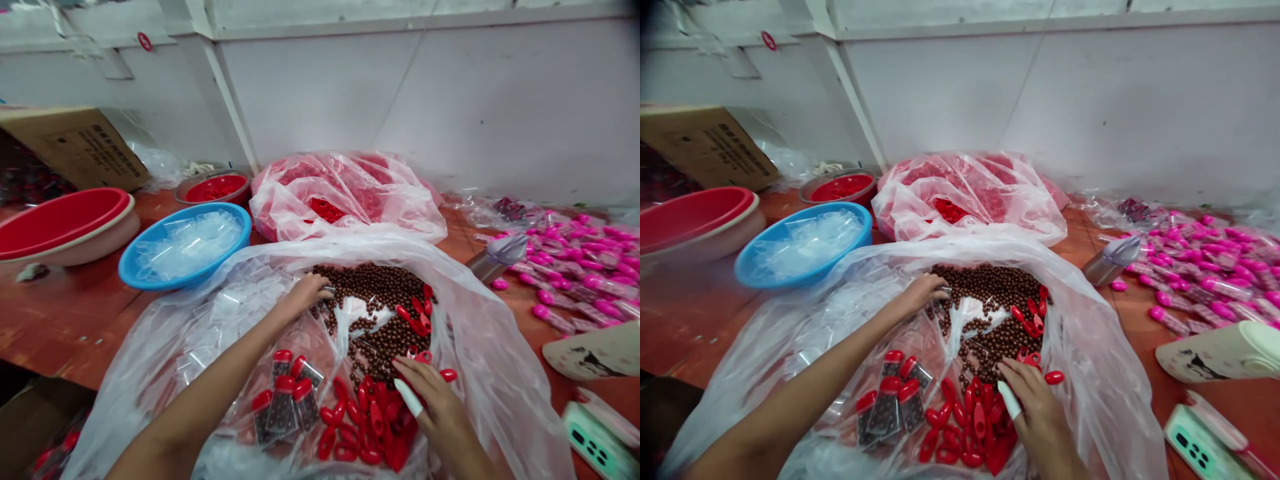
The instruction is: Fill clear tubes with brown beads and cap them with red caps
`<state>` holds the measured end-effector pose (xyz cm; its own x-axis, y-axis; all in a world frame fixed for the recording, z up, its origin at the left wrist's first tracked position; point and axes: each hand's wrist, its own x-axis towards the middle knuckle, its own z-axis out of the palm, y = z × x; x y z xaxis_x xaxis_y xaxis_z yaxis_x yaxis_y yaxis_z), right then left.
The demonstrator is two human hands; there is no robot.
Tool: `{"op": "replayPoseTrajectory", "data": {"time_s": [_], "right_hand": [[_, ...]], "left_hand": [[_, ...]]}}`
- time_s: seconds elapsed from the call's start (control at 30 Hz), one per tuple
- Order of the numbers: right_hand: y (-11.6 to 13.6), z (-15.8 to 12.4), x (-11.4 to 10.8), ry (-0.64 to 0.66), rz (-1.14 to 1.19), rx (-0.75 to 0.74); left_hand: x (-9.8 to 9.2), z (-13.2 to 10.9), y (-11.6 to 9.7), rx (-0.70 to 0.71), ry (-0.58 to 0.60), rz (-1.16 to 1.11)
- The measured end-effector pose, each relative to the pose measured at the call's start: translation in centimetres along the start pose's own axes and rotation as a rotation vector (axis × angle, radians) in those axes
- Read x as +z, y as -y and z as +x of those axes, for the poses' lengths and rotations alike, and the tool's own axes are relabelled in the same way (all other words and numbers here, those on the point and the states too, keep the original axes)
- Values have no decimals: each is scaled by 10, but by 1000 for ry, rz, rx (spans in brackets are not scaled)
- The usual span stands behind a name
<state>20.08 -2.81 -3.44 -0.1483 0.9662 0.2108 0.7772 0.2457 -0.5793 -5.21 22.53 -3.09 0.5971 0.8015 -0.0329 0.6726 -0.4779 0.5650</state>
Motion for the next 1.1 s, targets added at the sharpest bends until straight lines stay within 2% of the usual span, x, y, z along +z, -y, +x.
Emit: {"op": "replayPoseTrajectory", "data": {"time_s": [0.1,0.27,0.4,0.53,0.67,0.83,1.1], "right_hand": [[-3,-2,-3,-17,11,33],[-4,4,-2,-20,9,53],[-14,6,-6,-42,4,60],[-26,9,-15,-68,18,120],[-35,12,-22,-99,29,179],[-44,14,-22,-98,18,222],[-55,29,-18,-187,-31,272]], "left_hand": [[10,3,-13,-51,-10,-114],[36,22,-40,-134,18,-215],[51,33,-62,-173,17,-265],[66,41,-79,-219,75,-372],[79,49,-89,-240,136,-492],[84,54,-92,-306,199,-665],[95,49,-106,-347,329,-1034]]}}
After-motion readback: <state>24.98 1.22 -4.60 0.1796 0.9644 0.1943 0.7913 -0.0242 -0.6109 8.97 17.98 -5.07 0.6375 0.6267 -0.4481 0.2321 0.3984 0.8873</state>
